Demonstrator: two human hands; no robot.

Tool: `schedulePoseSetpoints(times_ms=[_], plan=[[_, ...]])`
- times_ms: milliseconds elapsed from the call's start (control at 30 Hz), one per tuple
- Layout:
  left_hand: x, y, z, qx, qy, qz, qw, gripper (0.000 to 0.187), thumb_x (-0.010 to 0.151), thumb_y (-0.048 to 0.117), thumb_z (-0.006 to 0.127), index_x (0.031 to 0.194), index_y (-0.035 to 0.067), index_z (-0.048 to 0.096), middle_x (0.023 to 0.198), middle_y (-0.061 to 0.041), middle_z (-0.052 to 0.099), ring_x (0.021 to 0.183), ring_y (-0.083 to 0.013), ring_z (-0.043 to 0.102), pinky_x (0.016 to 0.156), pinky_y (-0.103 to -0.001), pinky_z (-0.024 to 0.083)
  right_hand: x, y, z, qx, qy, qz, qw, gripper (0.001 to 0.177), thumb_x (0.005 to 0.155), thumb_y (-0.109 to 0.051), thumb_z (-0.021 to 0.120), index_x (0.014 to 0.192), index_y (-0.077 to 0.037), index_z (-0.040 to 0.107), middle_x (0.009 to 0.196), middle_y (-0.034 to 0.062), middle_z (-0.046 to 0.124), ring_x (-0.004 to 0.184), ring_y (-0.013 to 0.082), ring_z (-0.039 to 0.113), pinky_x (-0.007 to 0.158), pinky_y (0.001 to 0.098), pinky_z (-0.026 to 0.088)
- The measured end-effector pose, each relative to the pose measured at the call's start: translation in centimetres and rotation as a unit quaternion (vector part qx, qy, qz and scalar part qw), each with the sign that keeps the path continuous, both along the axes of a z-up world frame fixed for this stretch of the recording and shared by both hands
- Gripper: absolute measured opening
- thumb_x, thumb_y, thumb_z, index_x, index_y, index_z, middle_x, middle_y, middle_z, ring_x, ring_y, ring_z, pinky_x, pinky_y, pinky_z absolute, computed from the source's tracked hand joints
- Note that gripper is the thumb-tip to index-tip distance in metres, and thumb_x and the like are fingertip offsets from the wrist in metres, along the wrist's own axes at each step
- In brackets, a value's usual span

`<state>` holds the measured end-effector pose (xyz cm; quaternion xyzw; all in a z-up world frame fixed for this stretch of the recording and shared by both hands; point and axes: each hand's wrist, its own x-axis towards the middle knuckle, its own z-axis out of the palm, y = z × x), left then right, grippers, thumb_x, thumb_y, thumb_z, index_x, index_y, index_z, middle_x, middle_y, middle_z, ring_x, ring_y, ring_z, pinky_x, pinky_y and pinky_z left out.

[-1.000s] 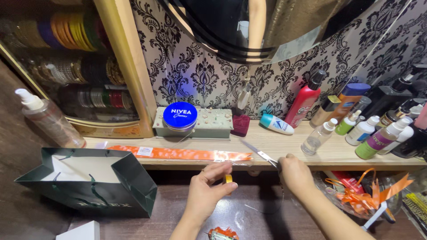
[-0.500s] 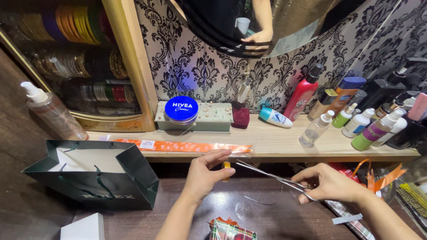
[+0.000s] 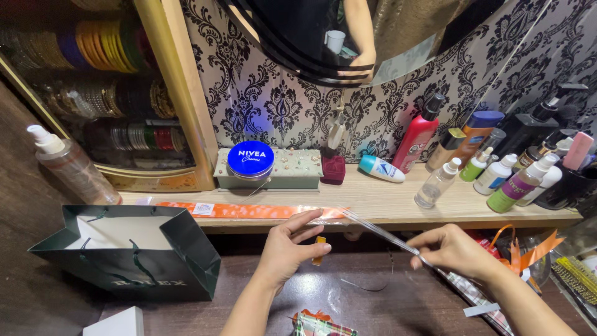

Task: The person wraps a small box with plaid wrapping paper, secures it with tape, and ties an orange ribbon bow on top. They use scissors to cut tape and adjust the ribbon, then place the finished gift on the table.

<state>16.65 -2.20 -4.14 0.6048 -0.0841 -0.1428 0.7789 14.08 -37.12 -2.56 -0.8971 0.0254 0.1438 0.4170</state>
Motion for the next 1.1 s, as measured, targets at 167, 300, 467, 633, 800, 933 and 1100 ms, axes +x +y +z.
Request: schedulePoseSetpoints(times_ms=[167, 300, 467, 633, 800, 933, 1100], plan=[[-0.3, -0.6, 0.4, -0.03, 0.056, 0.0, 0.998, 0.089, 0.063, -0.008, 0.082, 0.146, 0.009, 0.055, 0.145, -0.01, 0.062, 0.131, -0.0238, 0.063, 0.092, -0.037, 0.061, 2.8, -1.3, -4.8, -0.241, -0.114, -0.032, 0.963, 0.025, 0.078, -0.02, 0.085, 0.098, -0.005, 0.08, 0.079, 0.0184, 0.076, 0.074, 0.0303, 0.076, 0.074, 0.0407, 0.057], [-0.5, -1.3, 0.5, -0.029, 0.032, -0.018, 0.999, 0.096, 0.061, -0.008, 0.083, 0.149, 0.011, 0.05, 0.149, -0.007, 0.057, 0.135, -0.024, 0.059, 0.094, -0.037, 0.06, 5.9, -0.5, -9.0, -0.349, -0.173, -0.003, 0.921, 0.011, 0.08, -0.002, 0.068, 0.084, -0.002, 0.079, 0.082, 0.0253, 0.071, 0.085, 0.0417, 0.073, 0.08, 0.0499, 0.059], [-1.4, -1.2, 0.0, -0.002, -0.035, -0.046, 0.998, 0.098, 0.061, -0.002, 0.085, 0.151, 0.01, 0.049, 0.154, -0.006, 0.054, 0.141, -0.024, 0.054, 0.11, -0.037, 0.049, 7.2, 1.9, -9.5, -0.334, -0.272, 0.003, 0.902, 0.015, 0.067, 0.002, 0.072, 0.082, 0.0, 0.074, 0.088, 0.0236, 0.067, 0.082, 0.0449, 0.068, 0.075, 0.0525, 0.055], [-2.5, -0.8, -0.1, 0.025, -0.086, -0.058, 0.994, 0.097, 0.061, 0.003, 0.086, 0.151, 0.011, 0.051, 0.155, -0.009, 0.056, 0.143, -0.0236, 0.053, 0.119, -0.037, 0.039, 5.1, 8.2, -4.3, 0.001, -0.012, -0.15, 0.989, 0.022, 0.096, -0.028, 0.069, 0.099, -0.009, 0.079, 0.075, 0.0147, 0.068, 0.064, 0.0244, 0.06, 0.059, 0.0367, 0.046], [-3.8, -0.4, 0.3, 0.031, -0.108, -0.067, 0.991, 0.096, 0.06, 0.004, 0.086, 0.15, 0.012, 0.053, 0.155, -0.007, 0.057, 0.142, -0.024, 0.053, 0.116, -0.038, 0.042, -0.5, 14.6, 0.0, 0.39, 0.12, -0.254, 0.877, 0.03, 0.089, -0.035, 0.071, 0.092, -0.005, 0.074, 0.075, 0.0001, 0.064, 0.057, 0.0098, 0.051, 0.052, 0.0245, 0.038], [-5.4, 0.1, 0.5, 0.019, -0.104, -0.077, 0.991, 0.094, 0.06, 0.003, 0.086, 0.149, 0.011, 0.054, 0.154, -0.004, 0.055, 0.141, -0.0235, 0.053, 0.109, -0.039, 0.05, -2.7, 16.8, 0.8, 0.447, 0.087, -0.254, 0.853, 0.014, 0.087, -0.021, 0.075, 0.087, -0.008, 0.07, 0.072, -0.0012, 0.06, 0.056, 0.0087, 0.048, 0.05, 0.0263, 0.033], [-7.8, 0.8, -0.4, 0.011, -0.144, -0.067, 0.987, 0.096, 0.063, 0.0, 0.087, 0.152, 0.009, 0.052, 0.152, -0.006, 0.059, 0.138, -0.0237, 0.055, 0.099, -0.036, 0.053, -5.1, 16.5, -1.1, 0.47, 0.066, -0.245, 0.845, 0.011, 0.087, -0.016, 0.074, 0.084, -0.006, 0.069, 0.069, -0.001, 0.058, 0.056, 0.0088, 0.048, 0.05, 0.027, 0.034]])
